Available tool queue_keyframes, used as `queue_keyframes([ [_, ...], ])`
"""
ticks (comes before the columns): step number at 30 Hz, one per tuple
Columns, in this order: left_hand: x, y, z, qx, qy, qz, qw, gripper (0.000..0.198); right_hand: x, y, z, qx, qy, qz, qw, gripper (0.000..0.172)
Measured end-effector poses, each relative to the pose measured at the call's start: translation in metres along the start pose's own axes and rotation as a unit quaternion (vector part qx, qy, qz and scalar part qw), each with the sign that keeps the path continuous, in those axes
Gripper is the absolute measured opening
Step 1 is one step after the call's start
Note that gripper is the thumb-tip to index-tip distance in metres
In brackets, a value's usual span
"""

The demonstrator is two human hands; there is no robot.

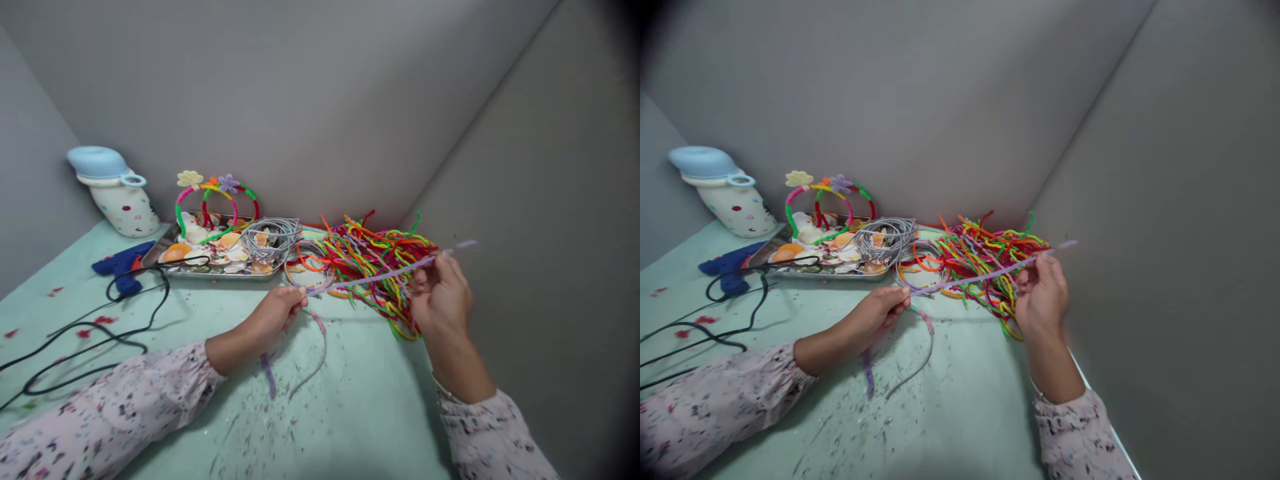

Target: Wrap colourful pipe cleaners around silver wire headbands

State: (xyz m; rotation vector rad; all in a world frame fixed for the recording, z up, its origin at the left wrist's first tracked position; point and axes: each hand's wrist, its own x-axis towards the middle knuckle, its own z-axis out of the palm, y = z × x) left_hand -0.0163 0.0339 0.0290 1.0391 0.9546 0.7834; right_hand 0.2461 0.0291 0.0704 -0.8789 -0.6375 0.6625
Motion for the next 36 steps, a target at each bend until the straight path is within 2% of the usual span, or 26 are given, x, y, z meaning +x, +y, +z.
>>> queue_keyframes([
  [3,0.004,-0.008,0.000,-0.004,0.014,0.029,0.999,0.034,-0.017,0.019,0.007,-0.006,-0.055,0.073,0.996,0.036],
  [5,0.006,-0.012,0.000,-0.004,0.022,0.042,0.999,0.035,-0.035,0.036,0.012,-0.023,-0.133,0.135,0.982,0.038],
  [9,0.005,-0.018,0.000,0.025,0.018,0.061,0.998,0.039,-0.070,0.066,0.017,-0.068,-0.225,0.196,0.952,0.038],
  [12,0.003,-0.023,0.001,0.077,-0.005,0.081,0.994,0.041,-0.084,0.073,0.016,-0.116,-0.292,0.175,0.933,0.037],
  [15,0.001,-0.026,0.003,0.123,-0.023,0.106,0.986,0.042,-0.090,0.068,0.017,-0.179,-0.331,0.150,0.915,0.023],
  [19,0.002,-0.028,0.003,0.146,-0.028,0.108,0.983,0.042,-0.091,0.066,0.017,-0.184,-0.334,0.147,0.913,0.019],
  [24,-0.002,-0.028,0.005,0.177,-0.019,0.111,0.978,0.044,-0.084,0.078,0.008,-0.137,-0.263,0.166,0.940,0.024],
  [27,-0.012,-0.028,0.011,0.290,-0.014,0.144,0.946,0.034,-0.079,0.082,0.004,-0.132,-0.262,0.164,0.942,0.025],
  [31,-0.030,-0.030,0.022,0.459,-0.051,0.184,0.867,0.026,-0.079,0.079,0.005,-0.160,-0.268,0.167,0.935,0.024],
  [33,-0.037,-0.032,0.025,0.521,-0.065,0.189,0.830,0.030,-0.079,0.077,0.006,-0.185,-0.278,0.166,0.928,0.023],
  [36,-0.044,-0.037,0.027,0.585,-0.048,0.178,0.790,0.039,-0.079,0.077,0.006,-0.212,-0.293,0.157,0.919,0.021],
])
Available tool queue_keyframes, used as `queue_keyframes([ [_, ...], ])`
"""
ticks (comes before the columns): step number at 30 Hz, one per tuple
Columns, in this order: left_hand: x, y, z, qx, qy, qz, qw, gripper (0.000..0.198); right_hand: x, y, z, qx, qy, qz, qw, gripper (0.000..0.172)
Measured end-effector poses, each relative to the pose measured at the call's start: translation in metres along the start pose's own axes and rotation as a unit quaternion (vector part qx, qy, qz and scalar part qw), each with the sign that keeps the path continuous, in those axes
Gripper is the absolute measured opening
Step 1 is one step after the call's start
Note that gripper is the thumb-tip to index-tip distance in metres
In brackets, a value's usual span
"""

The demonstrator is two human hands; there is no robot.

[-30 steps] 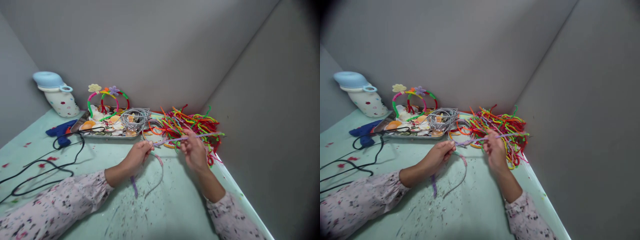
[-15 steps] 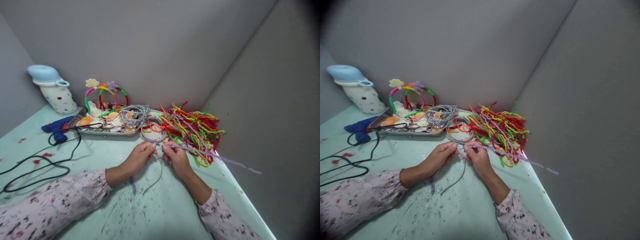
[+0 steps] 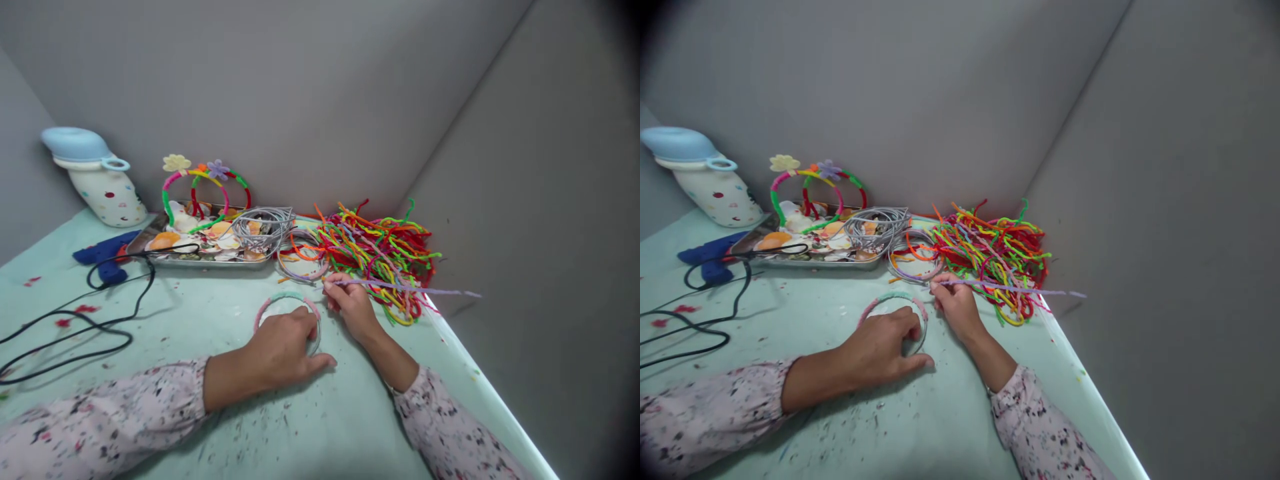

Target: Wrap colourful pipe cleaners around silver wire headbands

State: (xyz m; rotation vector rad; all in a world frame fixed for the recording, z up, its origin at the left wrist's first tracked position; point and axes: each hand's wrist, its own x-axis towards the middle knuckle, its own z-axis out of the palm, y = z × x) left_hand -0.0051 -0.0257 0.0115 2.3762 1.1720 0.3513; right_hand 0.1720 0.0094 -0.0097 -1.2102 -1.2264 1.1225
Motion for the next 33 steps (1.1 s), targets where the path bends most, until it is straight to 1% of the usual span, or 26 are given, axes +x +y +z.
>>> queue_keyframes([
  [2,-0.002,0.000,0.003,0.027,0.000,-0.001,1.000,0.039,0.000,0.001,0.000,-0.015,-0.005,-0.003,1.000,0.020],
  [3,-0.003,0.000,0.004,0.033,0.000,0.000,0.999,0.036,0.001,0.002,0.000,-0.020,-0.006,-0.004,1.000,0.020],
  [7,-0.002,-0.002,0.006,0.036,0.010,0.009,0.999,0.014,0.001,0.002,0.000,-0.027,-0.007,-0.004,1.000,0.019],
  [9,0.000,-0.004,0.005,0.036,0.024,0.013,0.999,0.009,0.001,0.002,0.000,-0.031,-0.010,-0.006,0.999,0.019],
  [11,0.003,-0.005,0.002,0.028,0.048,0.020,0.998,0.008,0.001,0.002,0.000,-0.033,-0.015,-0.010,0.999,0.020],
  [13,0.005,-0.006,-0.001,0.009,0.088,0.032,0.996,0.007,0.001,0.003,0.001,-0.025,-0.013,-0.008,1.000,0.022],
  [15,0.008,-0.007,-0.004,-0.016,0.129,0.041,0.991,0.006,0.001,0.003,0.001,-0.003,0.006,0.000,1.000,0.025],
  [18,0.009,-0.007,-0.006,-0.050,0.176,0.047,0.982,0.007,0.003,0.005,0.001,0.030,0.042,0.013,0.999,0.030],
  [20,0.008,-0.007,-0.005,-0.061,0.195,0.055,0.977,0.007,0.004,0.005,0.001,0.036,0.034,0.021,0.999,0.034],
  [22,0.006,-0.007,-0.004,-0.065,0.196,0.069,0.976,0.007,0.003,0.006,0.000,0.034,-0.002,0.029,0.999,0.040],
  [24,0.003,-0.006,-0.002,-0.067,0.179,0.089,0.978,0.008,0.002,0.006,0.000,0.047,-0.034,0.039,0.998,0.044],
  [26,0.001,-0.005,-0.001,-0.062,0.161,0.112,0.979,0.011,0.001,0.005,0.001,0.087,-0.046,0.061,0.993,0.045],
  [29,0.001,-0.007,0.000,-0.044,0.157,0.142,0.976,0.012,-0.001,0.002,0.002,0.157,-0.044,0.086,0.983,0.039],
  [31,0.003,-0.009,-0.001,-0.039,0.167,0.146,0.974,0.010,-0.001,-0.001,0.003,0.183,-0.031,0.069,0.980,0.035],
  [33,0.006,-0.011,-0.003,-0.043,0.192,0.141,0.970,0.009,0.000,-0.002,0.003,0.194,-0.015,0.039,0.980,0.032],
])
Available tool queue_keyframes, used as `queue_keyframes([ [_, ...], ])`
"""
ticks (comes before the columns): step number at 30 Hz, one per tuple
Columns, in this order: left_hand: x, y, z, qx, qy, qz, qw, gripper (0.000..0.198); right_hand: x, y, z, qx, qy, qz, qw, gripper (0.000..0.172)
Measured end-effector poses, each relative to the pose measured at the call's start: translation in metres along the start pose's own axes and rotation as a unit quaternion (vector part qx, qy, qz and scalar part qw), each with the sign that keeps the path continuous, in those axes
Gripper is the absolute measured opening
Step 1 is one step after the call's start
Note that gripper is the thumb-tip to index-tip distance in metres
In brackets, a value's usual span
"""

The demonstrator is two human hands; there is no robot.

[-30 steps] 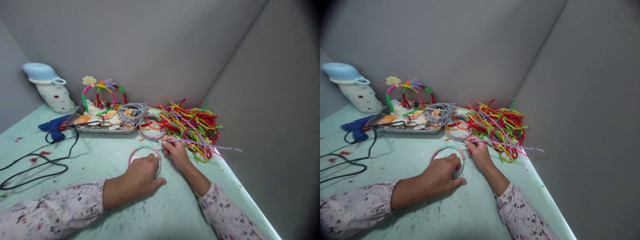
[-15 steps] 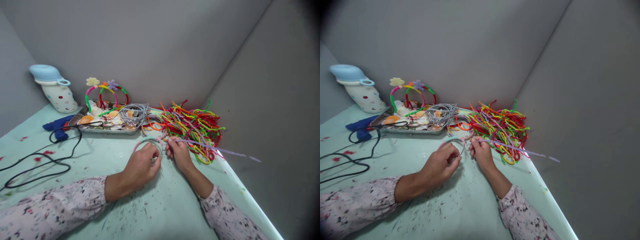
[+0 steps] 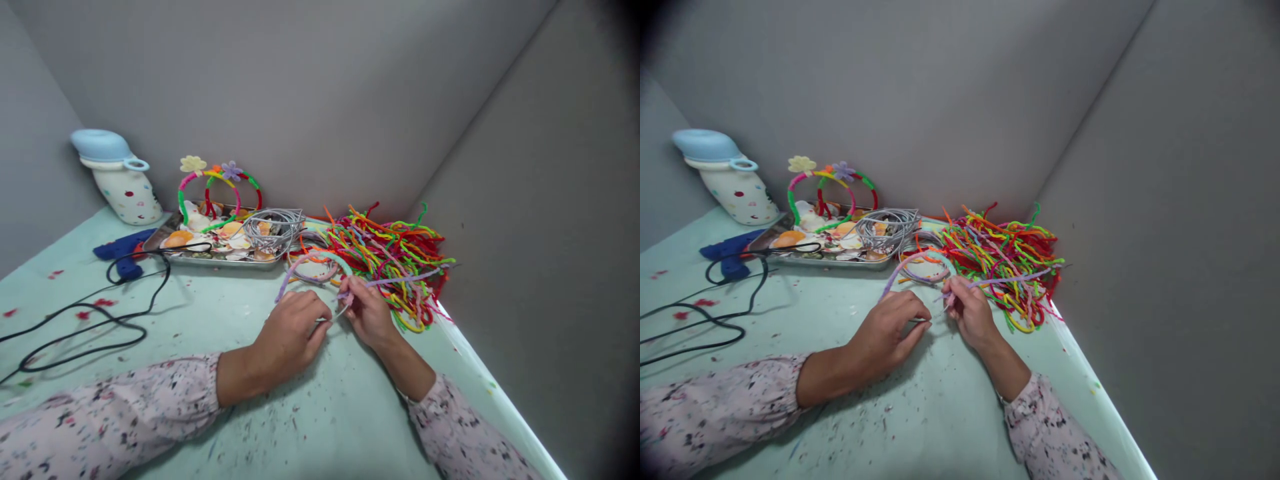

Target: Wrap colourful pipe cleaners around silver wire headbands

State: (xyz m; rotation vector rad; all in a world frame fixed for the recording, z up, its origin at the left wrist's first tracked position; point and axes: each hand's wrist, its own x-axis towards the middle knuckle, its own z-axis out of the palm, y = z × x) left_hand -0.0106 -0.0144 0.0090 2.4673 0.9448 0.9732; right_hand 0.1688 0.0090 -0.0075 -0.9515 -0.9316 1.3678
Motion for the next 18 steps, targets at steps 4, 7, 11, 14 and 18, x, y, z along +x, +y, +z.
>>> queue_keyframes([
  [4,0.002,0.002,-0.005,-0.018,0.091,-0.009,0.996,0.017,0.002,0.000,-0.001,0.019,0.029,-0.044,0.998,0.029],
  [7,0.000,0.007,-0.005,-0.106,0.050,0.001,0.993,0.010,0.003,0.002,-0.002,0.028,0.041,-0.059,0.997,0.028],
  [11,0.000,0.003,0.004,-0.249,-0.063,-0.138,0.957,0.013,0.002,0.001,0.002,0.037,0.030,-0.060,0.997,0.027],
  [14,0.005,-0.005,0.008,-0.387,-0.064,-0.238,0.888,0.025,0.000,0.001,0.005,0.024,-0.007,-0.031,0.999,0.029],
  [18,0.012,-0.012,0.007,-0.449,-0.036,-0.235,0.862,0.030,-0.001,0.004,0.003,0.000,-0.052,0.007,0.999,0.033],
])
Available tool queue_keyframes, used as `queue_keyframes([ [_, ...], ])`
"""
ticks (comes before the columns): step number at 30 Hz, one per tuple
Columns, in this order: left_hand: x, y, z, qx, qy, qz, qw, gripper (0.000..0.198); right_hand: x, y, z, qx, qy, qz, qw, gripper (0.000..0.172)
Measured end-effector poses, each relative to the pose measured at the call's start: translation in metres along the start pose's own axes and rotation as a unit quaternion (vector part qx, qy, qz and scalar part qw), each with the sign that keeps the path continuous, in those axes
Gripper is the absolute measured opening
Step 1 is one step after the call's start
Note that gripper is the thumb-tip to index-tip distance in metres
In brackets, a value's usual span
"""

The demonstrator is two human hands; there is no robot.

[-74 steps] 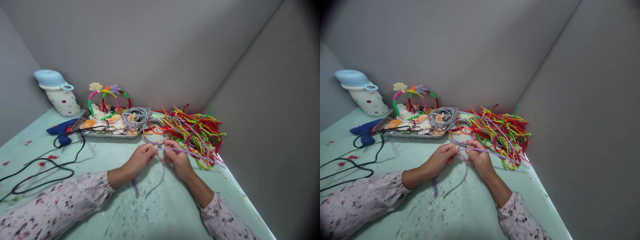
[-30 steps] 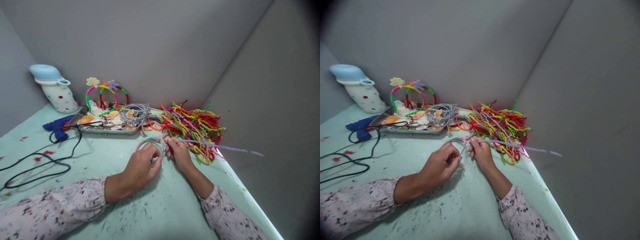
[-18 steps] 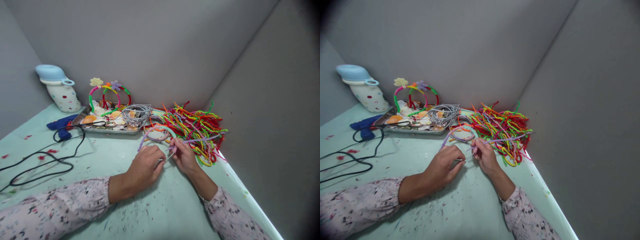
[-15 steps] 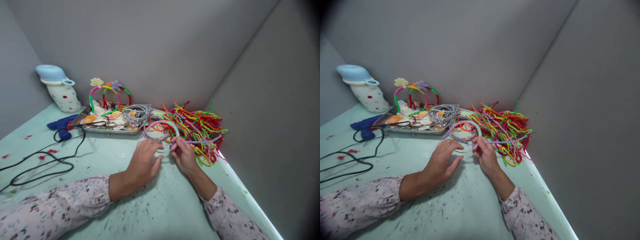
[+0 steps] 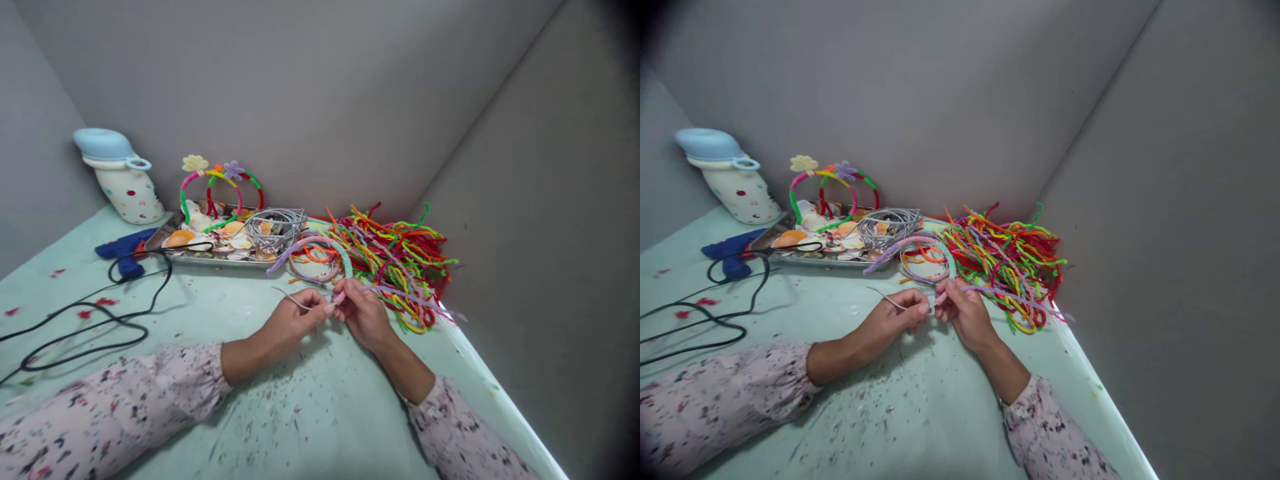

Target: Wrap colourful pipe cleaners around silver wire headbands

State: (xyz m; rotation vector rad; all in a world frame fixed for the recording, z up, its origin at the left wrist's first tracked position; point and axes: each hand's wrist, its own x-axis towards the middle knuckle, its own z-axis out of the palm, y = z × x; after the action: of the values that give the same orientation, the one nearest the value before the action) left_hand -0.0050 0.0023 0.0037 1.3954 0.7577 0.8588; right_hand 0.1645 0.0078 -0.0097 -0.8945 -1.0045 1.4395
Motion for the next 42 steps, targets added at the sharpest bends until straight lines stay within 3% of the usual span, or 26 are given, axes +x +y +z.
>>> queue_keyframes([
  [8,0.005,-0.002,-0.003,-0.014,0.008,-0.031,0.999,0.025,0.001,0.005,-0.005,-0.033,-0.021,-0.003,0.999,0.033],
  [13,0.008,-0.004,-0.005,-0.059,0.043,-0.057,0.996,0.020,0.001,0.007,-0.005,-0.057,-0.025,-0.018,0.998,0.034],
  [19,0.010,-0.004,-0.006,-0.138,0.078,-0.067,0.985,0.019,-0.001,0.006,-0.004,-0.091,0.021,-0.068,0.993,0.024],
  [30,0.012,-0.008,-0.008,-0.162,0.083,-0.059,0.981,0.019,-0.010,0.012,0.002,-0.283,0.046,-0.166,0.943,0.011],
  [42,0.014,-0.010,-0.007,-0.151,0.089,-0.064,0.983,0.021,-0.008,0.016,0.000,-0.330,0.062,-0.203,0.920,0.006],
])
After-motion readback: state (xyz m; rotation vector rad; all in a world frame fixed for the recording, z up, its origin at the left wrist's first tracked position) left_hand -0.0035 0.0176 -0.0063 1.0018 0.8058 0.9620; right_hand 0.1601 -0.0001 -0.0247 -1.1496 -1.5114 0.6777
